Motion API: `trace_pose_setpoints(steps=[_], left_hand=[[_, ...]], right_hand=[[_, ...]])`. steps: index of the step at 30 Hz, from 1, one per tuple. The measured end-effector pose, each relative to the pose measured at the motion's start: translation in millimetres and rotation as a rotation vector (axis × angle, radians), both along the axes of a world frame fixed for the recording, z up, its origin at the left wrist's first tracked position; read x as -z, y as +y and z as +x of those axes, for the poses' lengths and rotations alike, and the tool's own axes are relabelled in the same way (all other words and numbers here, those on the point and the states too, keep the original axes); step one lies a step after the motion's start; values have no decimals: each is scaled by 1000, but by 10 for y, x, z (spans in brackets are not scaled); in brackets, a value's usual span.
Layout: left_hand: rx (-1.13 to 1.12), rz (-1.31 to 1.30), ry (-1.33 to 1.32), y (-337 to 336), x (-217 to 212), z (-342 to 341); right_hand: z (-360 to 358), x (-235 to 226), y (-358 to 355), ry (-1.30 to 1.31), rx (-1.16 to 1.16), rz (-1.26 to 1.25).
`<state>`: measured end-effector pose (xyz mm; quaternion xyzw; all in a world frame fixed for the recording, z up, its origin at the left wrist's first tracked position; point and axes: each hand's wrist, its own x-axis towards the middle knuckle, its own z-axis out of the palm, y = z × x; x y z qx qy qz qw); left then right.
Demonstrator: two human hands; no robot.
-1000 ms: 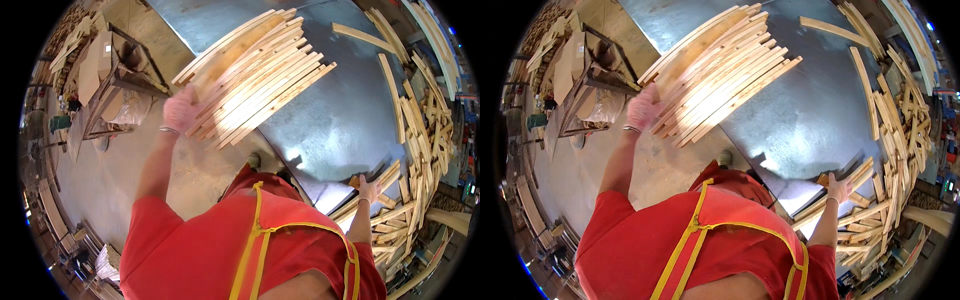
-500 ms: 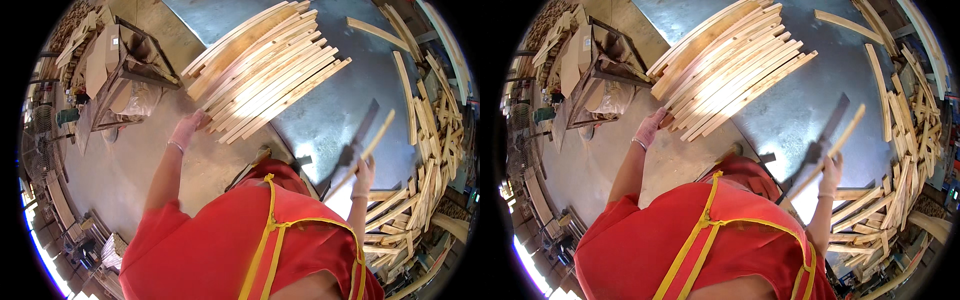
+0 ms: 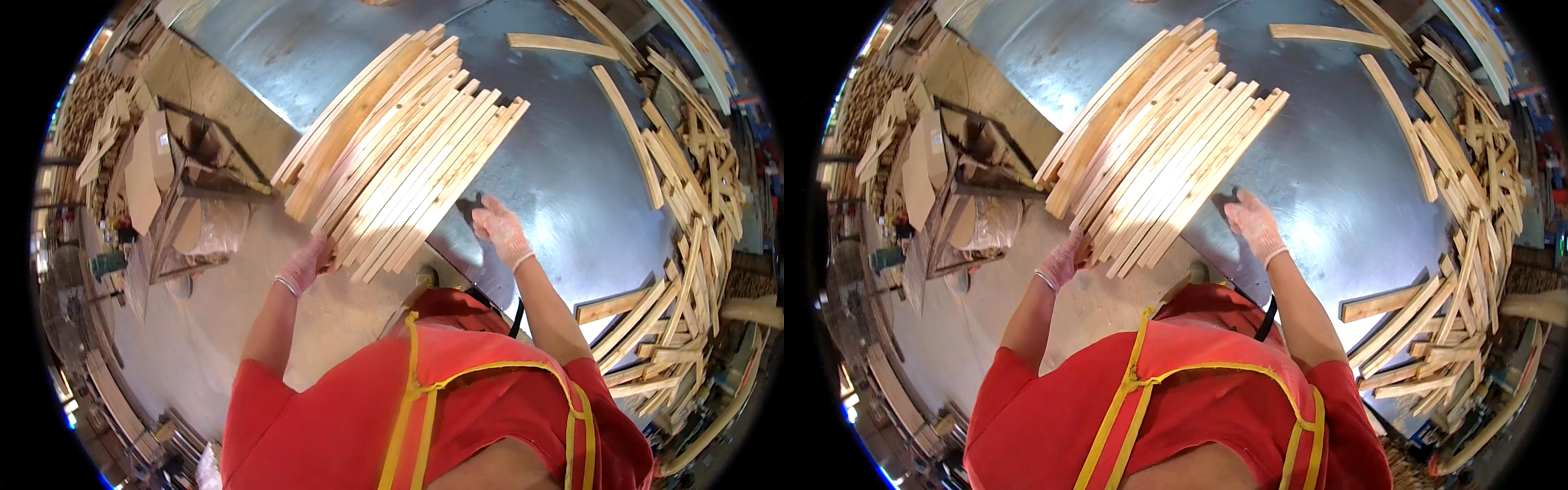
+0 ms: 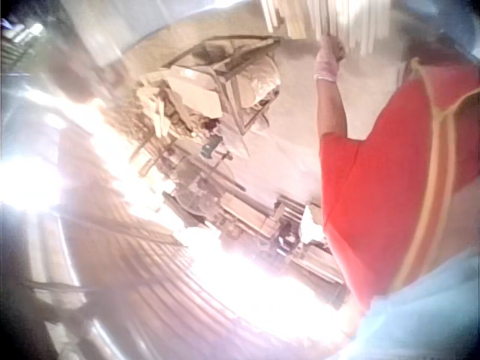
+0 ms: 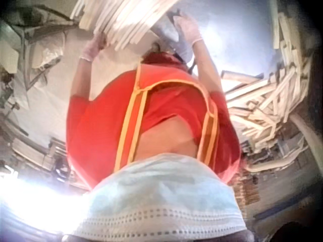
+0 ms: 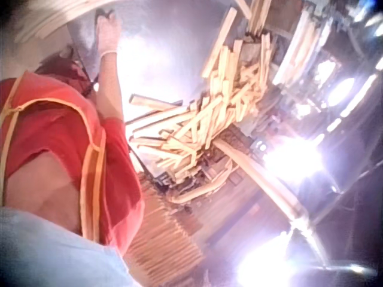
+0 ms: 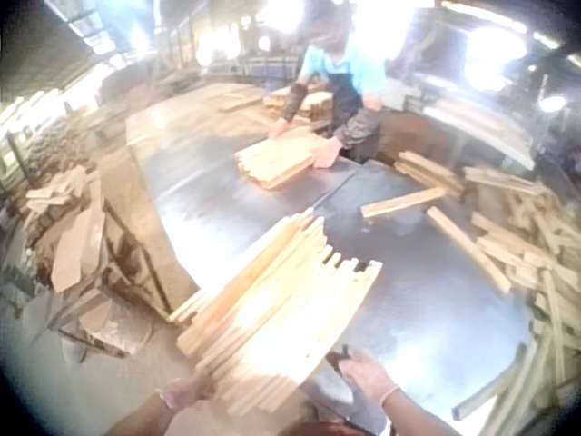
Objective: The person repeatedly picks up thin wooden planks from a large pile on a metal table and stacks them into a neat pile. They handle the planks one at a time or in small groups, aligning them as they build the stack.
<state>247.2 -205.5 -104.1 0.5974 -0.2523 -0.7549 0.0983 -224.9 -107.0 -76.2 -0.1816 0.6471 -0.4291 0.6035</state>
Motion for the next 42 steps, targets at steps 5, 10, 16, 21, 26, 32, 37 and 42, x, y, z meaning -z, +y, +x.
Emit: trace_pose_setpoints(steps=[5,10,16,21,26,32,37,42], left_hand=[[319,-228,-16,-54,-145,88],[369,-233,327,-567,-1058,159],[1152,-473,-108,-1567,-923,-701],[863,-520,-523,-1254,-1117,-1407],[750,-946,-505,-1321,-865,-725],[1052,-1418,-729,-17,-1355,-2444],[899,-1079,19,1042,-579,-3796],[1451,-1780,-402,1864,-478,-4781]], right_hand=[[-317,-97,778,-23,139,5],[-647,-49,1488,37,420,37],[-570,-151,1639,198,120,23],[-1121,-267,2280,577,391,144],[-1976,-604,3630,1132,620,806],[-1773,-602,3701,687,791,496],[-2211,-287,3664,577,725,56],[-3958,-344,4919,1331,783,943]])
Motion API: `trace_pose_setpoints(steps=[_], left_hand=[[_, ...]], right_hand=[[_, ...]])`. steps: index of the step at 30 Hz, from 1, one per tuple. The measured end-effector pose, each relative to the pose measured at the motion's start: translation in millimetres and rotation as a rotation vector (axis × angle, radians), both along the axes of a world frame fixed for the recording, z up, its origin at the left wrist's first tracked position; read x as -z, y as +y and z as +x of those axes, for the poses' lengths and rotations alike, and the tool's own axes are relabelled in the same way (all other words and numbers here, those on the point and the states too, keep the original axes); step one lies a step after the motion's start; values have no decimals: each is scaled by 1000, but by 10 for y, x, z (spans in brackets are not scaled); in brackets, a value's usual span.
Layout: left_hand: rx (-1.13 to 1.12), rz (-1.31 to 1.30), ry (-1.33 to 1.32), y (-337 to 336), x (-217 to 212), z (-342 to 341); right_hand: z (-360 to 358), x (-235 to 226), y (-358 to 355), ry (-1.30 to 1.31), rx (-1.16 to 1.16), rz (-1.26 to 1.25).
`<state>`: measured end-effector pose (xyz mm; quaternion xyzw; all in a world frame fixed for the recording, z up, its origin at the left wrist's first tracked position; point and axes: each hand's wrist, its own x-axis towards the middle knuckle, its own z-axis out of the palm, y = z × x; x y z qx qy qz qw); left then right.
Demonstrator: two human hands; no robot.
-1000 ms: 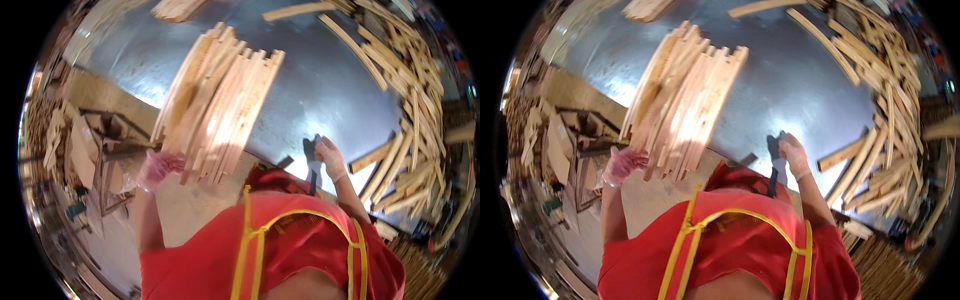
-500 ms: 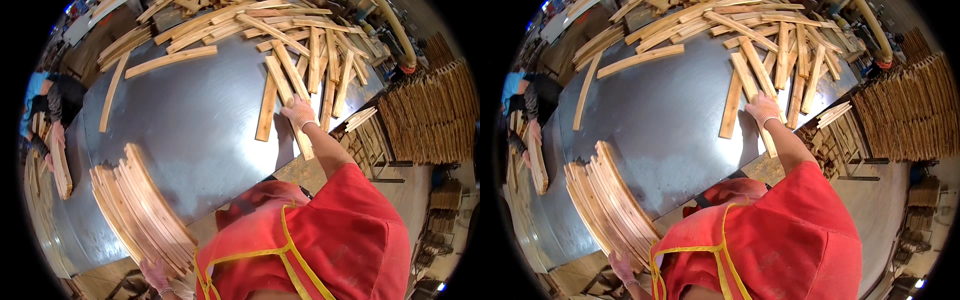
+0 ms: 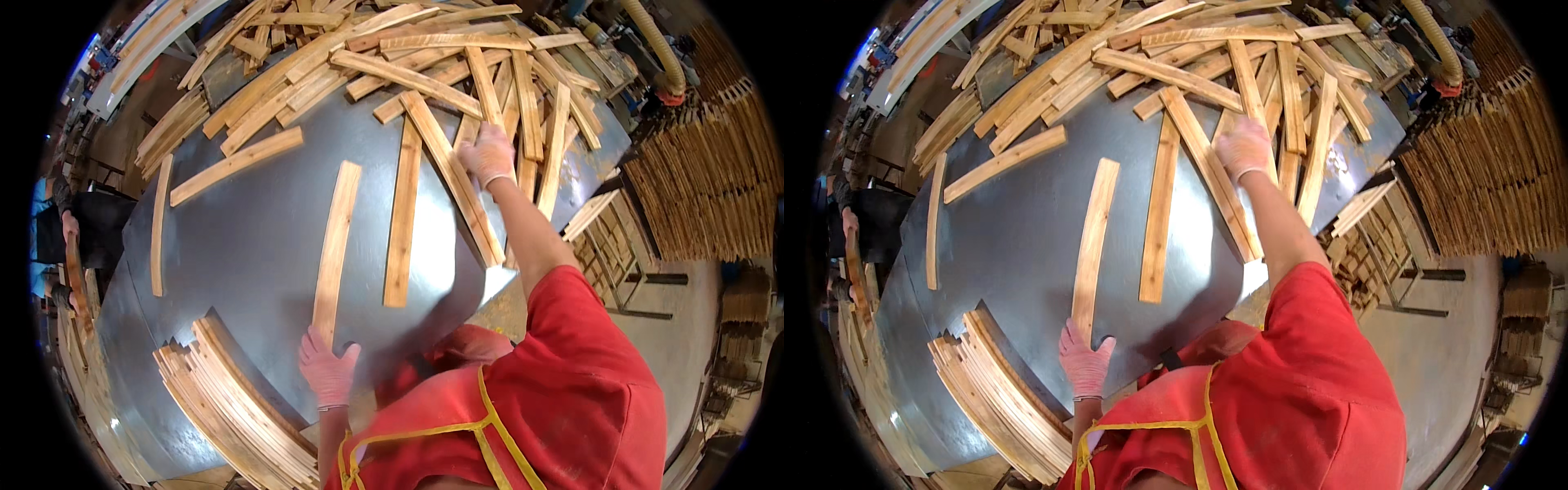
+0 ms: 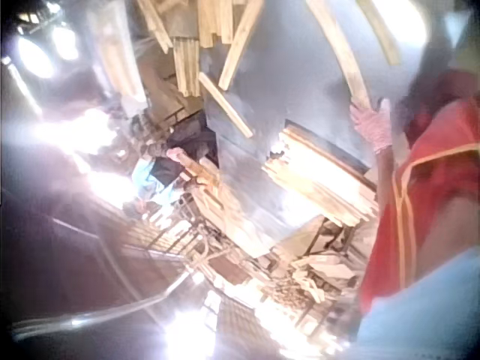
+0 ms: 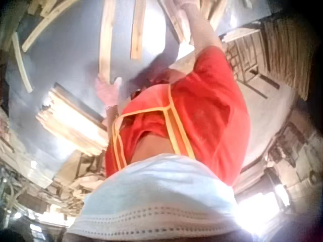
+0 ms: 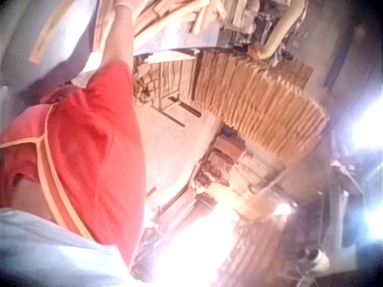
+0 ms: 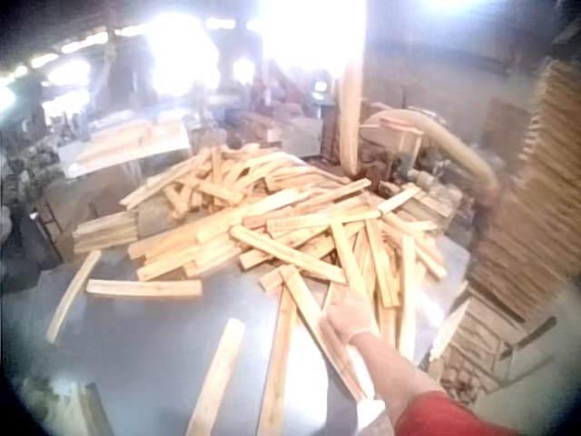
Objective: The person repeatedly picks up thin wooden planks from a large pile on a metal table and stacks them into a neat pile. They handle the planks one at a time or in small groups, aligning them as they build the stack.
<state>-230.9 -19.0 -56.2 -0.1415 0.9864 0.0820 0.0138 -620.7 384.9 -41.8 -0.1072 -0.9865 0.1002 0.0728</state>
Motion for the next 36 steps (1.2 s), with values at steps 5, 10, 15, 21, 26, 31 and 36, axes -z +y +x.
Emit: trace_pose_setpoints(steps=[5,10,15,21,26,31,36], left_hand=[[-129,18,-269,145,-31,-540],[-436,1449,-61,-23,141,-173],[-656,2006,-147,240,-475,-34],[-544,1187,111,-68,-503,675],[-451,43,-196,-828,-308,1926],[-455,-334,-49,-1163,-30,2609],[-357,51,148,-605,-462,1588]], right_hand=[[-367,46,628,-187,316,-129],[369,-90,388,-122,245,-1492],[1277,-100,-278,-648,151,-2662],[1853,230,-949,-765,76,-2052],[2509,451,-1443,-829,95,-1989],[2914,244,-1779,-1087,-130,-2128],[2666,-63,-1936,-883,-73,-1778]])
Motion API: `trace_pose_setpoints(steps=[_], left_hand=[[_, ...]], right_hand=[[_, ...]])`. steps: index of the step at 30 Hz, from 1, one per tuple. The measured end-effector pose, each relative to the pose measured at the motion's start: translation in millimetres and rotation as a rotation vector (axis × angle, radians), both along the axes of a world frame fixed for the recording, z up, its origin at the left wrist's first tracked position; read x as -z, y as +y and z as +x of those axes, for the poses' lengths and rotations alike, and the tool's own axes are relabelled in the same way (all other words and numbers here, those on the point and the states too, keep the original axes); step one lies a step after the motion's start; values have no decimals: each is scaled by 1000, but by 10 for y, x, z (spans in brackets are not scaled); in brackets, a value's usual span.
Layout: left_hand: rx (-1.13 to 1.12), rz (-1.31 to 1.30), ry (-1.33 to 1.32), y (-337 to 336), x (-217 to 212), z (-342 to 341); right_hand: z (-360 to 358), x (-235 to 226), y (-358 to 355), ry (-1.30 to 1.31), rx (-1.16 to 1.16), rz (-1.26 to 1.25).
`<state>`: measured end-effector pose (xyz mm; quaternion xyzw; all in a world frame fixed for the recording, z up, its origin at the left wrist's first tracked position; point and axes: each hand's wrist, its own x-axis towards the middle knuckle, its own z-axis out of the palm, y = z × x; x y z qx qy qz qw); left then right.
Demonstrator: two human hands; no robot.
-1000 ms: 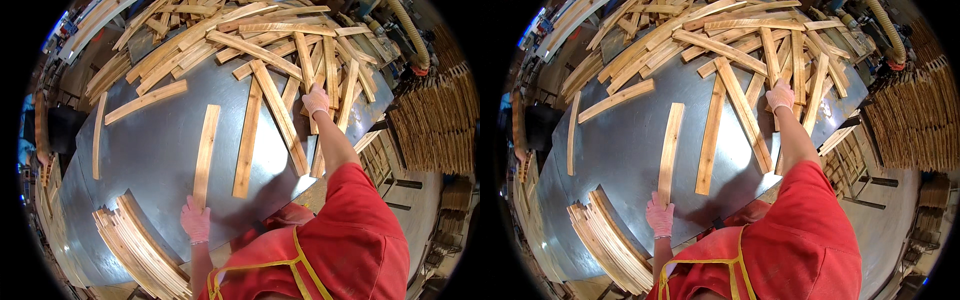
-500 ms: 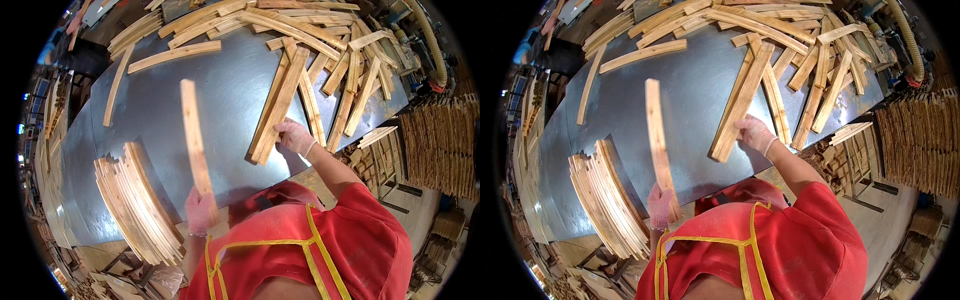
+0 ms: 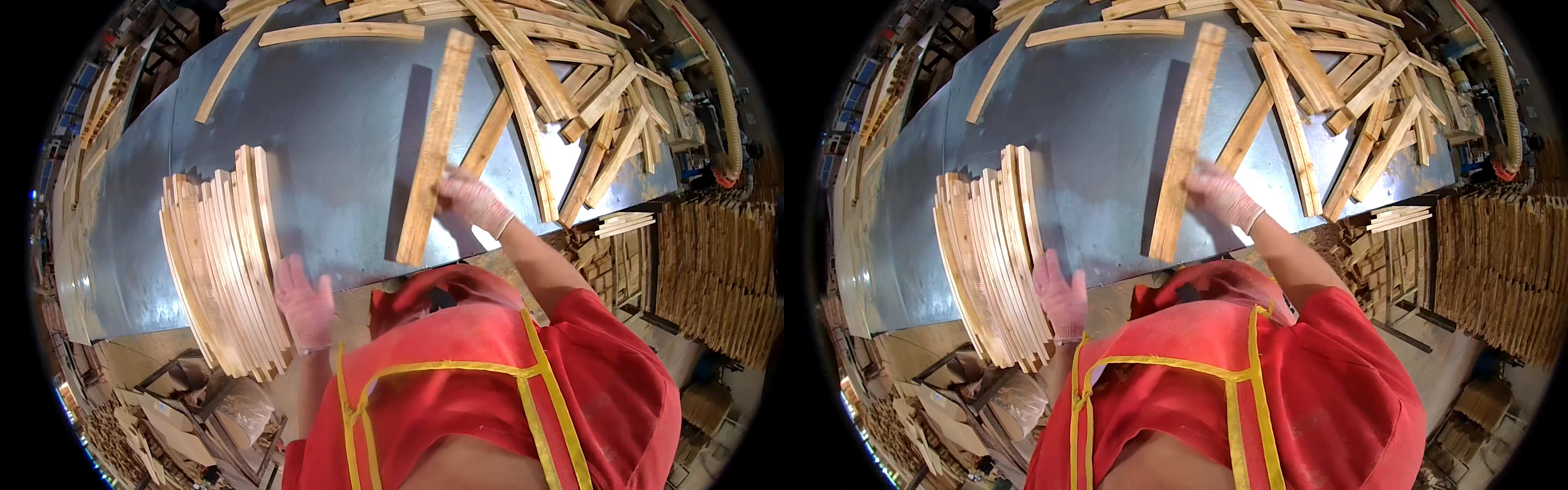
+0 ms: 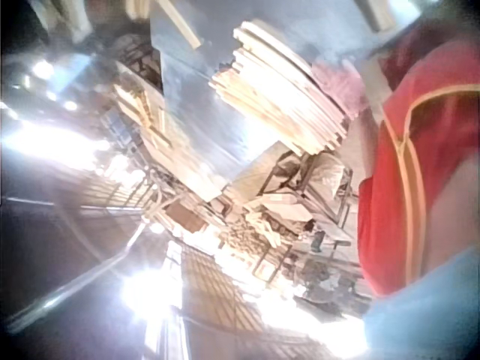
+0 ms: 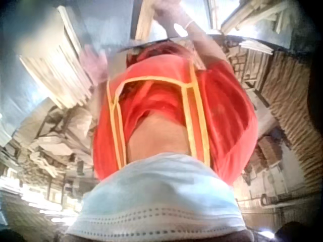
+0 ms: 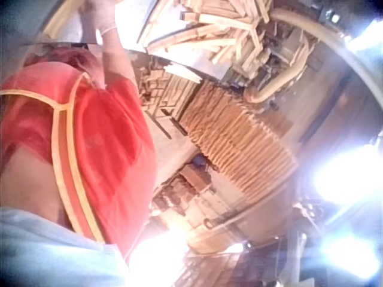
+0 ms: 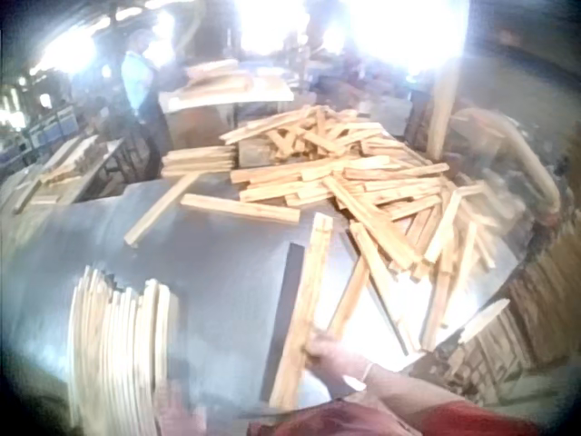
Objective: The person repeatedly picks up thin wooden planks from a large pile on a metal table and stacks them into a neat pile. They handle the planks one at a time or in small groups, aligning them as they build the stack.
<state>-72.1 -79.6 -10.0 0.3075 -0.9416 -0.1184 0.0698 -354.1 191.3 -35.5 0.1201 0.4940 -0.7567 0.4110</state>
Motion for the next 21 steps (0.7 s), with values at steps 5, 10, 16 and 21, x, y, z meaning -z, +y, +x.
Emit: trace_pose_setpoints(steps=[5,10,16,21], left_hand=[[173,128,-38,456,334,-605],[364,316,-306,1196,49,-1508],[26,1333,41,935,265,-1593],[9,1621,-137,880,-68,-1464]], right_hand=[[-1160,179,1080,1041,-162,1520],[-1228,180,1347,709,-232,1458],[-690,106,774,309,51,302],[-62,362,-21,478,-475,286]])
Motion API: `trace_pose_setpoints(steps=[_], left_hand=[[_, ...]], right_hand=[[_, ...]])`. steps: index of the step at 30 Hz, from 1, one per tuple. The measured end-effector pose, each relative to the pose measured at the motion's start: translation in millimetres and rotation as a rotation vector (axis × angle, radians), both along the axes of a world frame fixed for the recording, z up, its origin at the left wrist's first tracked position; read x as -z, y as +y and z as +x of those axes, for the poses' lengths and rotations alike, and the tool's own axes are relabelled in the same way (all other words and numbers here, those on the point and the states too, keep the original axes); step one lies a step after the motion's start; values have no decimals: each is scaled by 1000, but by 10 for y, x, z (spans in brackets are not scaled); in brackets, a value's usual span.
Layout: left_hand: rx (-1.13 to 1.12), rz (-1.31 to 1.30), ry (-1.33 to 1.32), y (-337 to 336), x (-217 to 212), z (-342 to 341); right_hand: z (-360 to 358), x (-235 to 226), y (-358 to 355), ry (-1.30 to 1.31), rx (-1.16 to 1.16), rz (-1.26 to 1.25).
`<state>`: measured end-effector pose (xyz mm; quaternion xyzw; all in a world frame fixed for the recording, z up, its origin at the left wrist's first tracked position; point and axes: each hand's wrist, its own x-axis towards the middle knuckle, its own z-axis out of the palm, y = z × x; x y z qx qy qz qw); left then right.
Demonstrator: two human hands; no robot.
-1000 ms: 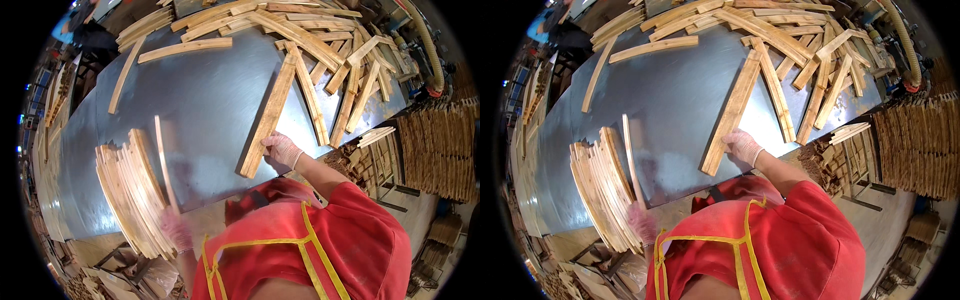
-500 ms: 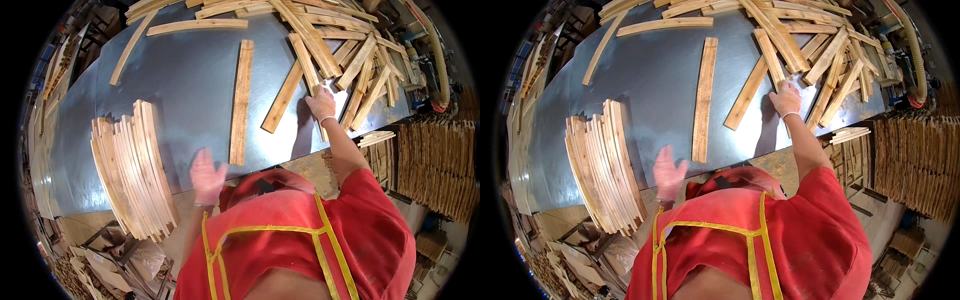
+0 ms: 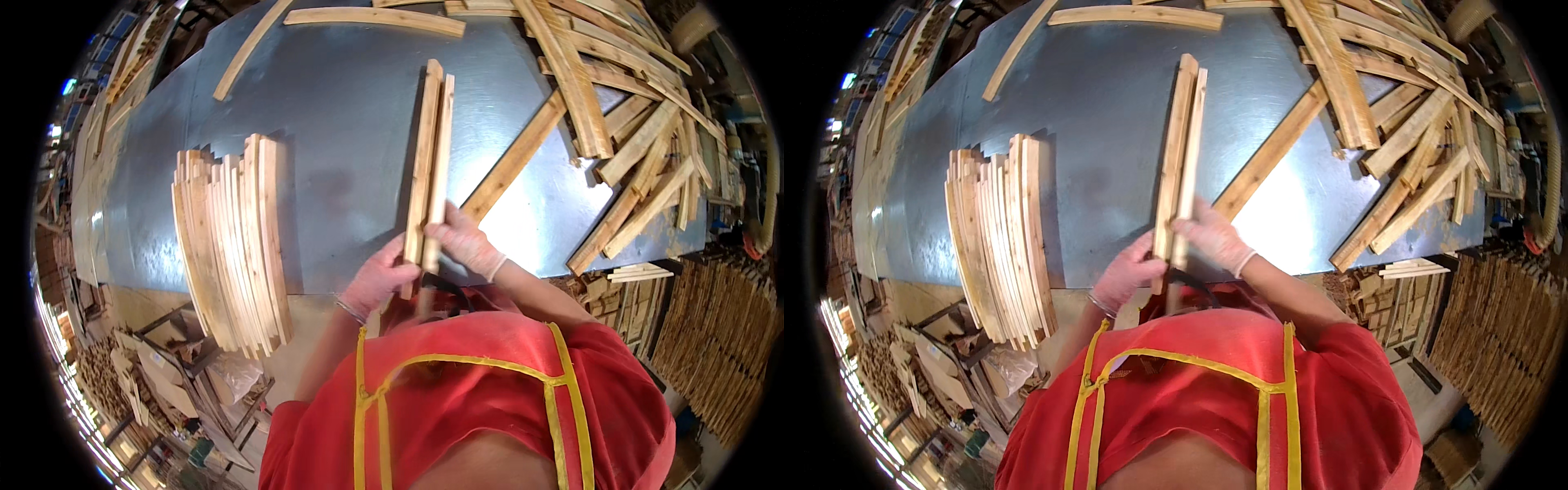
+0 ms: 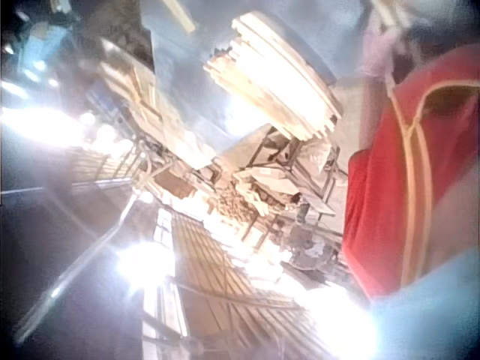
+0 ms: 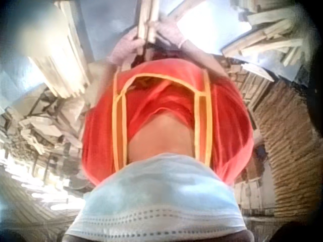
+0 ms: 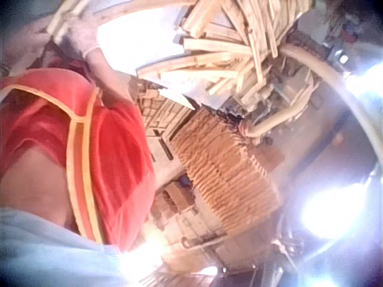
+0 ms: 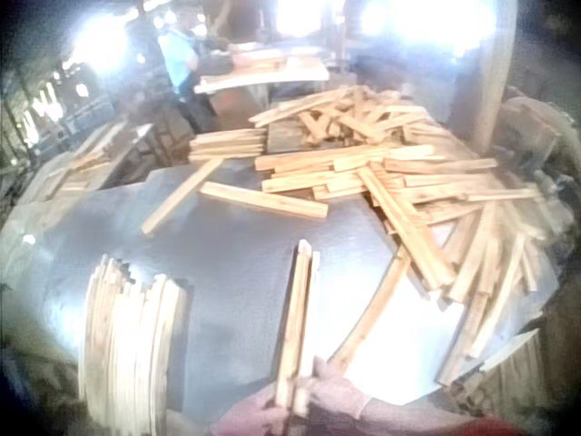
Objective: The person repeatedly picks up thin wooden planks from a large pile on a metal table and stacks them into a neat pile. They handle the planks one at a time or in small groups, aligning them as they build the stack.
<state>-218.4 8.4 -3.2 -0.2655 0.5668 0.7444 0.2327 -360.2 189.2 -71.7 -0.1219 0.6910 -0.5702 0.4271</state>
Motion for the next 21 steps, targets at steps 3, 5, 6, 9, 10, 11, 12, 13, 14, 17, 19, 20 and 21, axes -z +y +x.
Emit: trace_pose_setpoints(steps=[3,5,6,9,10,11,12,13,14,17,19,20,21], left_hand=[[-75,-543,-63,200,165,141],[-129,-769,-107,110,375,360],[-152,-761,-111,71,357,465],[-186,-856,-105,-78,263,910],[-183,-966,-94,-168,281,1082],[-186,-1075,-95,-254,323,1280],[-173,-1265,-63,-343,345,1483],[-146,-1455,-21,-463,362,1661],[-112,-1647,24,-605,411,1829],[-107,-1814,-108,-909,500,2385],[-120,-1817,-215,-1039,503,2572],[-98,-1801,-199,-1089,482,2566],[-87,-1786,-181,-1125,459,2579]], right_hand=[[45,-30,-281,131,-405,85],[-237,-398,-403,261,-362,188],[-376,-561,-436,636,-197,442],[-1107,-75,10,1290,240,745],[-1267,134,155,1216,323,914],[-1256,81,131,1030,353,1006],[-1207,6,114,841,375,1097],[-1255,98,193,798,408,1120],[-1263,195,198,755,445,1142],[-734,128,-78,638,343,729],[-145,138,-327,420,330,326],[270,149,-569,231,390,120],[580,134,-839,133,334,72]])
